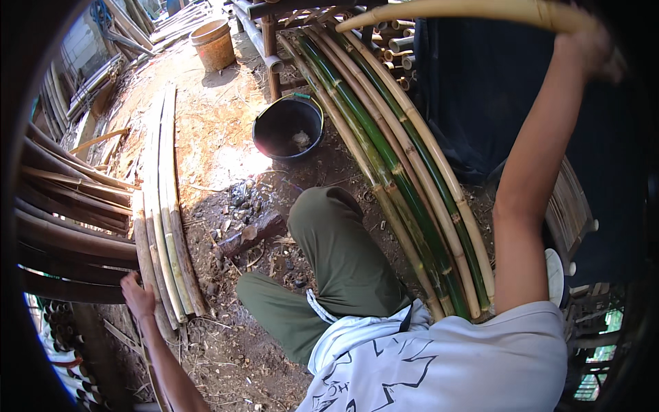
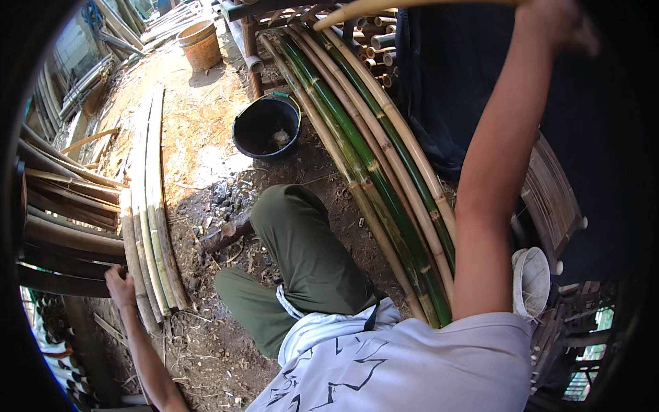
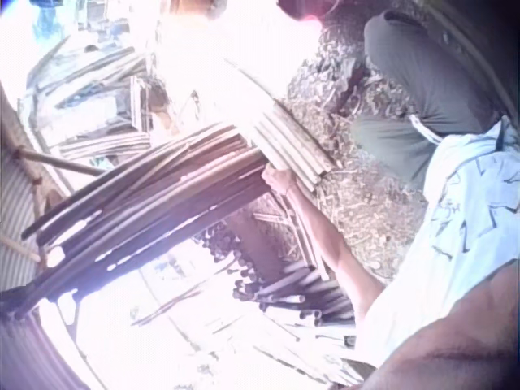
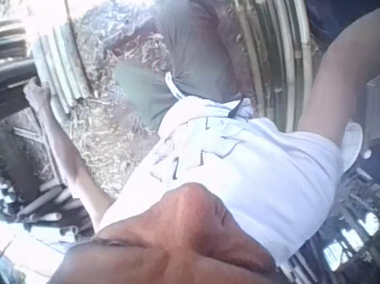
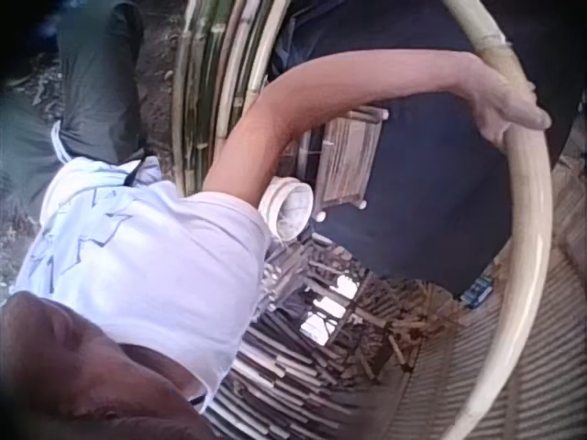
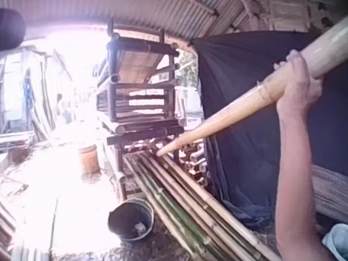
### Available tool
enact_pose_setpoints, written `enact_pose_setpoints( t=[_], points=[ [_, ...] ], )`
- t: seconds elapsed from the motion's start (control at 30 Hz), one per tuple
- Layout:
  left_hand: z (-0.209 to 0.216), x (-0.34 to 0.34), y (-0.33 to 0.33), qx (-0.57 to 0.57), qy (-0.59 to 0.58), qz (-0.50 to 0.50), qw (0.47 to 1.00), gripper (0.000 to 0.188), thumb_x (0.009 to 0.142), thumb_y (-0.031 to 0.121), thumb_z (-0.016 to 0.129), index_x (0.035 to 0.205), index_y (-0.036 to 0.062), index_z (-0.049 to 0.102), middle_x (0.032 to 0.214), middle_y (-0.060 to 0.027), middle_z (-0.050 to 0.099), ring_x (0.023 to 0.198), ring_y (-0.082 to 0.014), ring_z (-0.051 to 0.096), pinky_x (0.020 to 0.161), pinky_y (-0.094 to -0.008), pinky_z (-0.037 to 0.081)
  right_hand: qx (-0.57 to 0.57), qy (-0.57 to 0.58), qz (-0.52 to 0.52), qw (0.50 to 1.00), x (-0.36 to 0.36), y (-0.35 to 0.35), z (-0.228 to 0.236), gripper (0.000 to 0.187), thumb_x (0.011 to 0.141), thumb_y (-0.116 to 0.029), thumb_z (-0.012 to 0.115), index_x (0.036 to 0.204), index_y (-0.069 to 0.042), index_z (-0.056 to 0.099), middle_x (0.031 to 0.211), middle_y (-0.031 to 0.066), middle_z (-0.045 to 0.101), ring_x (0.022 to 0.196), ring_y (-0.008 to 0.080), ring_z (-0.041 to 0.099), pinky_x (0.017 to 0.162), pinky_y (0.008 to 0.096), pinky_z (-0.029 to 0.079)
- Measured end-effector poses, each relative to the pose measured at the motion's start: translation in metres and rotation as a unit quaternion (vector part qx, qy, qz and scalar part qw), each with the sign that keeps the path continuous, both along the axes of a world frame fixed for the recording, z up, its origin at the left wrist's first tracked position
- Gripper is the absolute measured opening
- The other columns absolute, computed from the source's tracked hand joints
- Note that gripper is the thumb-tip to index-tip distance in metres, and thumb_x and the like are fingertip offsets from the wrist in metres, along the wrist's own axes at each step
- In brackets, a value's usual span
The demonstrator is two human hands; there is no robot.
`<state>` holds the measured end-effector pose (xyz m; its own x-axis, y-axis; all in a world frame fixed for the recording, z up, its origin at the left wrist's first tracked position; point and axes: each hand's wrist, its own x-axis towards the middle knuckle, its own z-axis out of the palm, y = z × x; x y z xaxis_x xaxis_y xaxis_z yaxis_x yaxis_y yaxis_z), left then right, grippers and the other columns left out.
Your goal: The person wipes bamboo poles with a cloth, handling the poles one by one.
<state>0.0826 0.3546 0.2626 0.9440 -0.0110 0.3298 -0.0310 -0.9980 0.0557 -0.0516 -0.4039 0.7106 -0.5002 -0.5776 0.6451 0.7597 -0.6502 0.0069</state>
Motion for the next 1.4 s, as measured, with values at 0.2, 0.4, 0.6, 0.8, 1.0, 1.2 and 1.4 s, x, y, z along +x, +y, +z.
enact_pose_setpoints(
  t=[0.2,0.4,0.6,0.8,1.0,1.2,1.4],
  points=[
    [-0.255,-0.261,-0.092,-0.292,0.202,0.193,0.915,0.033,0.076,0.014,0.069,0.106,0.0002,0.064,0.101,-0.0203,0.059,0.096,-0.0355,0.058,0.090,-0.0447,0.048,0.110,0.126,-0.149,0.975,-0.033,-0.079,-0.150,0.071,0.084,-0.016,0.079,0.135,0.011,0.037,0.117,0.0229,0.058,0.102,0.0299,0.066,0.087,0.0439,0.061],
    [-0.286,-0.394,-0.139,-0.395,0.351,0.278,0.802,0.028,0.074,0.011,0.078,0.097,-0.0004,0.069,0.094,-0.0169,0.067,0.088,-0.0299,0.064,0.082,-0.0401,0.053,0.481,0.274,0.168,0.815,-0.033,-0.119,-0.312,0.076,0.079,-0.043,0.085,0.135,-0.006,0.049,0.123,0.0142,0.055,0.103,0.0288,0.060,0.087,0.0406,0.060],
    [-0.301,-0.381,-0.115,-0.540,0.350,0.304,0.702,0.024,0.078,0.008,0.075,0.098,-0.0032,0.070,0.085,-0.0088,0.070,0.077,-0.0173,0.063,0.075,-0.0314,0.053,0.592,0.234,0.285,0.717,-0.022,-0.198,-0.479,0.090,0.074,-0.063,0.080,0.129,0.003,0.051,0.126,0.0155,0.052,0.107,0.0289,0.060,0.089,0.0414,0.060],
    [-0.291,-0.370,-0.062,-0.582,0.305,0.345,0.670,0.012,0.086,0.007,0.065,0.098,0.0060,0.063,0.069,-0.0028,0.058,0.049,-0.0112,0.052,0.038,-0.0250,0.036,0.656,0.419,0.313,0.544,0.005,-0.158,-0.552,0.070,0.087,-0.049,0.073,0.127,0.003,0.047,0.117,0.0156,0.056,0.097,0.0337,0.064,0.086,0.0452,0.060],
    [-0.254,-0.371,-0.118,-0.582,0.395,0.389,0.595,0.012,0.088,0.008,0.061,0.099,0.0083,0.061,0.076,-0.0034,0.059,0.054,-0.0125,0.054,0.038,-0.0242,0.036,0.220,0.825,-0.140,0.502,-0.067,-0.208,-0.605,0.039,0.081,-0.023,0.082,0.104,-0.002,0.058,0.091,0.0135,0.065,0.084,0.0273,0.065,0.077,0.0386,0.052],
    [-0.240,-0.377,-0.084,-0.473,0.403,0.361,0.695,0.019,0.083,0.015,0.070,0.097,0.0015,0.069,0.086,-0.0090,0.070,0.070,-0.0190,0.066,0.058,-0.0325,0.052,0.353,0.833,0.058,0.422,-0.040,-0.182,-0.620,0.024,0.095,-0.023,0.061,0.079,-0.008,0.050,0.063,0.0057,0.055,0.047,0.0131,0.053,0.040,0.0301,0.038],
    [-0.218,-0.247,-0.069,-0.309,0.274,0.296,0.861,0.032,0.075,0.029,0.071,0.092,0.0027,0.071,0.091,-0.0179,0.072,0.086,-0.0339,0.069,0.082,-0.0432,0.055,0.074,0.849,-0.454,0.261,-0.054,-0.207,-0.582,0.048,0.084,-0.028,0.075,0.124,-0.012,0.056,0.117,0.0219,0.060,0.106,0.0463,0.058,0.090,0.0528,0.048]
  ],
)
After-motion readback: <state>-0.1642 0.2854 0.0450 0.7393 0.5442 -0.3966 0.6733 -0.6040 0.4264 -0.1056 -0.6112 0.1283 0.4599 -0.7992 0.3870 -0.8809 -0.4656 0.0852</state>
